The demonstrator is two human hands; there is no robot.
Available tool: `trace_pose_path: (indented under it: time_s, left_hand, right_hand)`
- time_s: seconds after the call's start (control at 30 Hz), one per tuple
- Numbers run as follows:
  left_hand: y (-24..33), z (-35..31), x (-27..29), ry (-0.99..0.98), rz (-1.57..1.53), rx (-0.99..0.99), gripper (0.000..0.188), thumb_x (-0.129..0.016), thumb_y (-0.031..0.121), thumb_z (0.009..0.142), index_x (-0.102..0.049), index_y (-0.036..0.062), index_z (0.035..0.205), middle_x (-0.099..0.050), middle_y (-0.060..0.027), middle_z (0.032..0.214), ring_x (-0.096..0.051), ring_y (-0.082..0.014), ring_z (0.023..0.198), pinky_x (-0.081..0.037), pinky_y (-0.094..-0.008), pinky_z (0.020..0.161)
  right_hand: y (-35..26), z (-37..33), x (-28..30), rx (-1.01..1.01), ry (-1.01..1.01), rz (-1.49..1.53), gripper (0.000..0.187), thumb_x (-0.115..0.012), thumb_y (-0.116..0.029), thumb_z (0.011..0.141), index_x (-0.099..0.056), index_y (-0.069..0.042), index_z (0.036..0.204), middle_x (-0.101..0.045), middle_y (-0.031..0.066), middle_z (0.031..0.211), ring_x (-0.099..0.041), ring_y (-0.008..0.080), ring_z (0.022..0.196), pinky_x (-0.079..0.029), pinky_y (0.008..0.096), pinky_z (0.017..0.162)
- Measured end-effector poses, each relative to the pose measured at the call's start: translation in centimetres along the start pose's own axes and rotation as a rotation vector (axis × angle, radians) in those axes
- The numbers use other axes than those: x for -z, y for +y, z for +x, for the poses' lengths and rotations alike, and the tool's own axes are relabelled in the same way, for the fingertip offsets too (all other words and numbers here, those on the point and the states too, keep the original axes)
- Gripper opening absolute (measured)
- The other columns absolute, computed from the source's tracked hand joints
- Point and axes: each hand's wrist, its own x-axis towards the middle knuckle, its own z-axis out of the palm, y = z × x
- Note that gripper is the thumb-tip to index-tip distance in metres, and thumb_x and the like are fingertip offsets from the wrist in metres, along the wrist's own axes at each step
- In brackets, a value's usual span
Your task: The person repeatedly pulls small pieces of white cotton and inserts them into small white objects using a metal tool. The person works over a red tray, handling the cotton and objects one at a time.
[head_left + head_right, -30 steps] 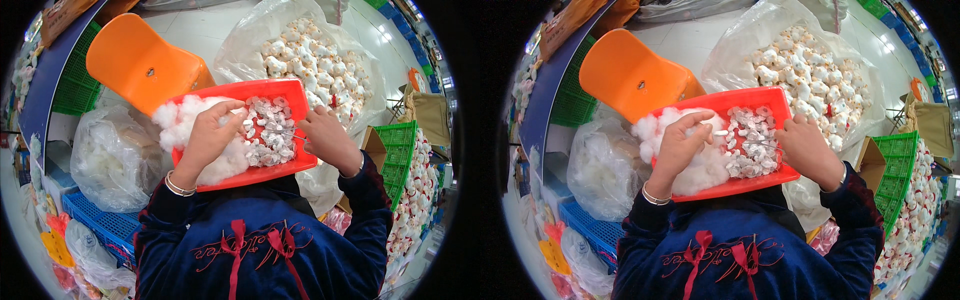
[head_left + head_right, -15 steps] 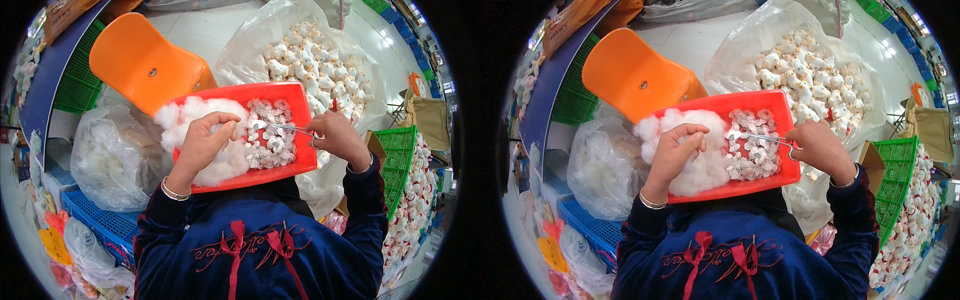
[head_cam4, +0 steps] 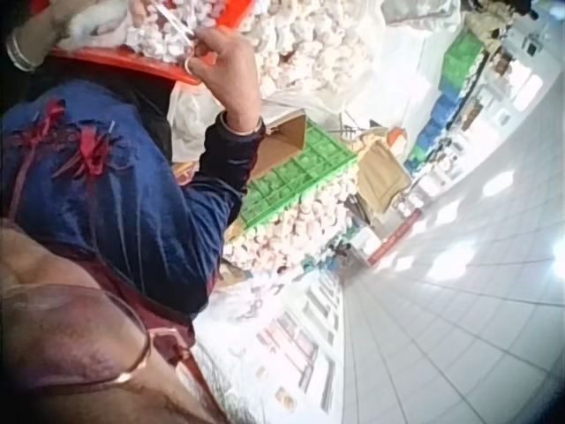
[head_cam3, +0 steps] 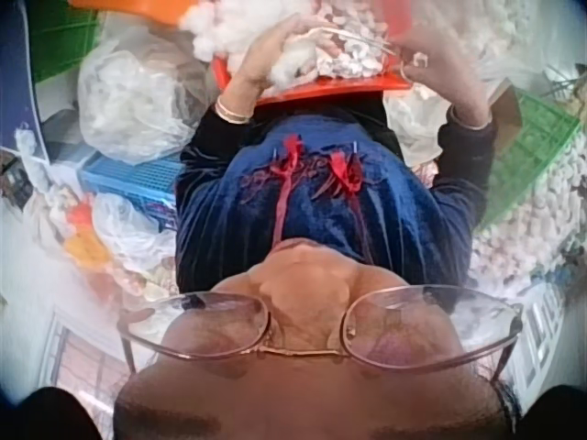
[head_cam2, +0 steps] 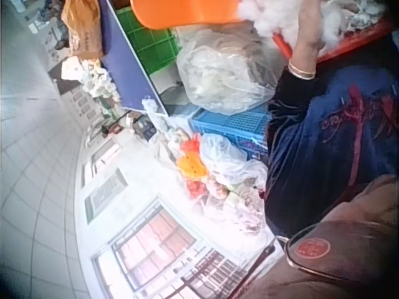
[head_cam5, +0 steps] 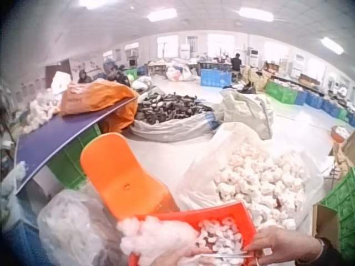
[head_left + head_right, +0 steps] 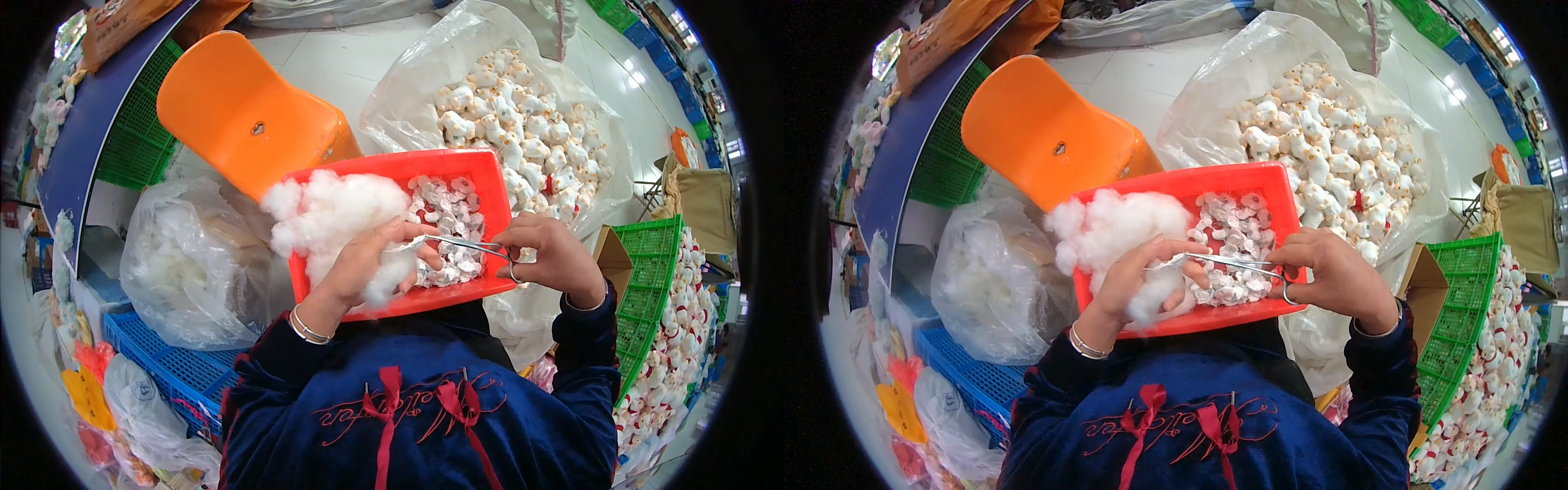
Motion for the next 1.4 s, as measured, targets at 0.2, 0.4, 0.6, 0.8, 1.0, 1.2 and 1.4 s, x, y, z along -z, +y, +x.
trace_pose_path:
  time_s: [0.2,0.4,0.6,0.8,1.0,1.2,1.4]
  left_hand:
    - [0.3,-0.4,-0.6,0.110,-0.001,-0.076,0.037,-0.054,0.022,0.107,-0.063,-0.0048,0.130,-0.072,-0.0190,0.101,-0.058,-0.0130,0.063,-0.048,-0.0234,0.055]
    - [0.6,-0.6,-1.3,0.178,0.073,-0.103,0.032,-0.066,0.016,0.100,-0.066,-0.0031,0.126,-0.072,-0.0102,0.097,-0.058,-0.0080,0.065,-0.048,-0.0218,0.059]
    - [-0.2,-0.3,-0.5,0.263,0.187,-0.204,0.015,-0.072,0.011,0.099,-0.069,0.0016,0.110,-0.070,-0.0037,0.090,-0.059,-0.0051,0.070,-0.050,-0.0218,0.060]
    - [0.8,-0.4,-1.3,0.291,0.339,-0.178,0.011,-0.071,0.011,0.100,-0.070,0.0011,0.105,-0.072,-0.0036,0.088,-0.059,-0.0043,0.069,-0.048,-0.0208,0.063]
    - [0.2,-0.6,-1.4,0.348,0.364,-0.231,0.017,-0.070,0.010,0.100,-0.072,-0.0019,0.112,-0.072,-0.0031,0.089,-0.059,-0.0033,0.071,-0.047,-0.0198,0.064]
    - [0.1,-1.0,-0.9,0.349,0.382,-0.251,0.019,-0.070,0.010,0.100,-0.073,-0.0031,0.113,-0.071,-0.0024,0.089,-0.059,-0.0035,0.072,-0.047,-0.0190,0.065]
    - [0.3,-1.1,-0.7,0.355,0.387,-0.247,0.019,-0.070,0.010,0.100,-0.075,-0.0036,0.112,-0.070,-0.0014,0.086,-0.058,-0.0034,0.072,-0.046,-0.0197,0.064]
  right_hand:
    - [0.7,-0.9,-0.4,-0.072,0.028,-0.001,0.035,-0.080,-0.007,0.075,-0.076,-0.003,0.109,-0.064,0.0089,0.077,-0.063,0.0270,0.079,-0.049,0.0415,0.074]
    - [0.7,-1.1,-0.5,-0.091,0.024,0.006,0.037,-0.077,-0.004,0.073,-0.077,-0.003,0.110,-0.064,0.0079,0.077,-0.062,0.0259,0.078,-0.049,0.0408,0.074]
    - [0.7,-1.6,-0.2,-0.117,0.013,-0.087,0.035,-0.078,-0.008,0.073,-0.075,-0.004,0.108,-0.066,0.0078,0.082,-0.063,0.0279,0.084,-0.049,0.0410,0.076]
    - [-1.9,-1.3,-0.5,-0.012,0.121,-0.317,0.040,-0.081,-0.013,0.072,-0.074,-0.009,0.112,-0.066,0.0065,0.094,-0.061,0.0278,0.098,-0.046,0.0423,0.085]
    - [-2.8,-0.3,-0.7,-0.024,0.077,-0.488,0.033,-0.079,-0.015,0.076,-0.075,-0.011,0.109,-0.064,0.0053,0.089,-0.060,0.0269,0.093,-0.044,0.0410,0.082]
    - [-3.3,-0.2,-0.8,-0.008,0.114,-0.520,0.031,-0.080,-0.015,0.077,-0.075,-0.013,0.107,-0.063,0.0046,0.088,-0.060,0.0261,0.090,-0.043,0.0412,0.079]
    - [-3.7,0.0,-1.1,0.012,0.135,-0.565,0.031,-0.080,-0.015,0.077,-0.074,-0.012,0.107,-0.063,0.0045,0.090,-0.060,0.0252,0.092,-0.044,0.0409,0.079]
